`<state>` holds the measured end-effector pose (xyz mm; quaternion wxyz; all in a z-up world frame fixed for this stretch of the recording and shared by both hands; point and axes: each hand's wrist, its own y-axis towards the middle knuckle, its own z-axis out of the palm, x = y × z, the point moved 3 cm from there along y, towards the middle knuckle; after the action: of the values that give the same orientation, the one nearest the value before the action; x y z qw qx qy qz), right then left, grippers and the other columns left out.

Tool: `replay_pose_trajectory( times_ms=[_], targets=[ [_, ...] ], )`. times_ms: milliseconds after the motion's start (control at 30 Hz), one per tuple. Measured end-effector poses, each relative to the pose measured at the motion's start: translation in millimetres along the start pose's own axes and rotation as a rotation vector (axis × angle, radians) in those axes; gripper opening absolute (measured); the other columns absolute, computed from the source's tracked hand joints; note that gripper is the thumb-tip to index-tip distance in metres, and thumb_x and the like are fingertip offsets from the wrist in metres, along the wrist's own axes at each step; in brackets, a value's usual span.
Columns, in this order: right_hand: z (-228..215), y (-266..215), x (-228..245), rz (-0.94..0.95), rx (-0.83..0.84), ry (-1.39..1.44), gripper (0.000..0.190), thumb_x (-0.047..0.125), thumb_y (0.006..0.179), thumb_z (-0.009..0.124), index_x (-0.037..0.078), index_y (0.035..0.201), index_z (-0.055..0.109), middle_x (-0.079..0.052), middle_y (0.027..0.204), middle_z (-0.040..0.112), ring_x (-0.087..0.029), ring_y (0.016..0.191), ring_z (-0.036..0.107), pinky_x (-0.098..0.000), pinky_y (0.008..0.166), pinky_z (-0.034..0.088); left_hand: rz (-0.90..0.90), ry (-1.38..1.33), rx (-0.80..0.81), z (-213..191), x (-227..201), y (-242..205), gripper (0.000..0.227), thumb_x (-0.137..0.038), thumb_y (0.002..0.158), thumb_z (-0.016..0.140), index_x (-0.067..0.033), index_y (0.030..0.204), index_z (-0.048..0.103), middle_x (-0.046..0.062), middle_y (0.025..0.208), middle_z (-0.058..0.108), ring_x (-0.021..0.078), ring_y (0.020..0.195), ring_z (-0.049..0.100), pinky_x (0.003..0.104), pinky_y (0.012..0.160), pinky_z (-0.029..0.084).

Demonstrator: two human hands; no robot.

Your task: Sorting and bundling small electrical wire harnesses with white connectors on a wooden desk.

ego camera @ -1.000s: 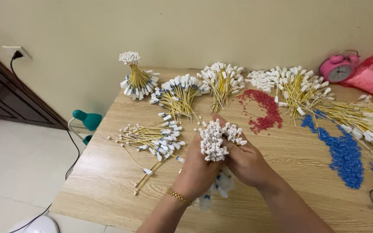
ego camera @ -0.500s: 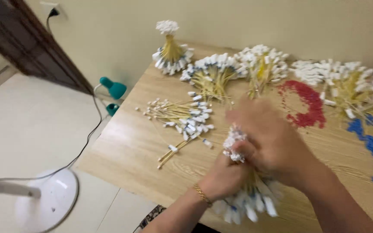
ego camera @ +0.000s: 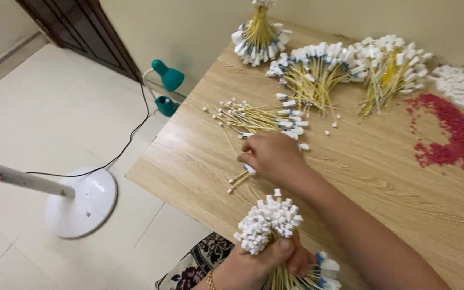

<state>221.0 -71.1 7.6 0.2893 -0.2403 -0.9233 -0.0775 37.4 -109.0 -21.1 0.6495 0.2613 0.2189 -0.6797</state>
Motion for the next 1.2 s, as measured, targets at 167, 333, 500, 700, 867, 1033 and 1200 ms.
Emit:
replay_pose_trajectory(
  times_ms=[167,333,500,700,867,1033,1200],
  targets=[
    [52,49,7,0.197,0.244,-0.378,0.044,0.051,0.090,0.071,0.007,0.095,0.075,-0.012,0.087,0.074,-0.026,0.080,0.069,-0.0420,0.071,0.055,0.093,0.007,-0.091,-10,-21,-17,0.034,-0.034,0.106,0.062,-0.0008,0.103,0.055,0.007,0.079,0.055,0.0243,0.087,0.062,0.049,0.103,0.052],
    [76,65,-36,0.044,0.122,-0.548,0.020,0.024,0.092,0.067,0.009,0.090,0.080,-0.016,0.088,0.073,-0.032,0.078,0.070,-0.0471,0.064,0.055,0.148,0.069,-0.188,-28,-37,-35,0.044,-0.040,0.101,0.068,0.0026,0.098,0.057,0.009,0.075,0.054,0.0245,0.079,0.061,0.055,0.104,0.055],
    [32,45,-16,0.180,0.160,-0.341,0.031,0.034,0.093,0.064,0.006,0.088,0.076,-0.016,0.081,0.074,-0.032,0.075,0.070,-0.0474,0.065,0.052,0.273,0.037,-0.321,-46,-45,-47,0.041,-0.037,0.098,0.069,0.0020,0.099,0.057,0.009,0.067,0.052,0.0245,0.070,0.060,0.058,0.096,0.056],
    [52,52,-40,0.204,0.223,-0.500,0.032,0.017,0.103,0.055,0.005,0.081,0.075,-0.011,0.069,0.072,-0.023,0.057,0.066,-0.0431,0.054,0.055,0.312,-0.056,-0.438,-49,-50,-39,0.032,-0.031,0.097,0.068,-0.0019,0.101,0.056,0.007,0.064,0.049,0.0234,0.067,0.058,0.056,0.095,0.055],
    [9,33,-24,0.242,0.264,-0.388,0.022,0.024,0.096,0.058,0.009,0.087,0.070,-0.009,0.073,0.067,-0.022,0.064,0.062,-0.0427,0.063,0.054,0.308,-0.039,-0.413,-48,-49,-38,0.031,-0.030,0.099,0.067,-0.0015,0.102,0.056,0.006,0.065,0.049,0.0231,0.068,0.059,0.056,0.095,0.055],
    [-14,-2,-34,0.277,0.300,-0.110,0.028,0.031,0.105,0.050,0.005,0.103,0.063,-0.013,0.090,0.069,-0.026,0.081,0.064,-0.0403,0.076,0.055,0.273,-0.049,-0.436,-50,-48,-40,0.032,-0.031,0.098,0.066,-0.0010,0.102,0.057,0.007,0.064,0.050,0.0239,0.068,0.060,0.056,0.096,0.055],
    [16,-13,-60,-0.117,0.238,-0.024,0.031,0.024,0.092,0.066,0.006,0.116,0.061,-0.009,0.106,0.066,-0.023,0.095,0.066,-0.0388,0.083,0.053,0.278,-0.046,-0.383,-52,-41,-37,0.029,-0.030,0.098,0.067,-0.0028,0.104,0.056,0.007,0.067,0.051,0.0235,0.070,0.061,0.057,0.095,0.055]
  ],
)
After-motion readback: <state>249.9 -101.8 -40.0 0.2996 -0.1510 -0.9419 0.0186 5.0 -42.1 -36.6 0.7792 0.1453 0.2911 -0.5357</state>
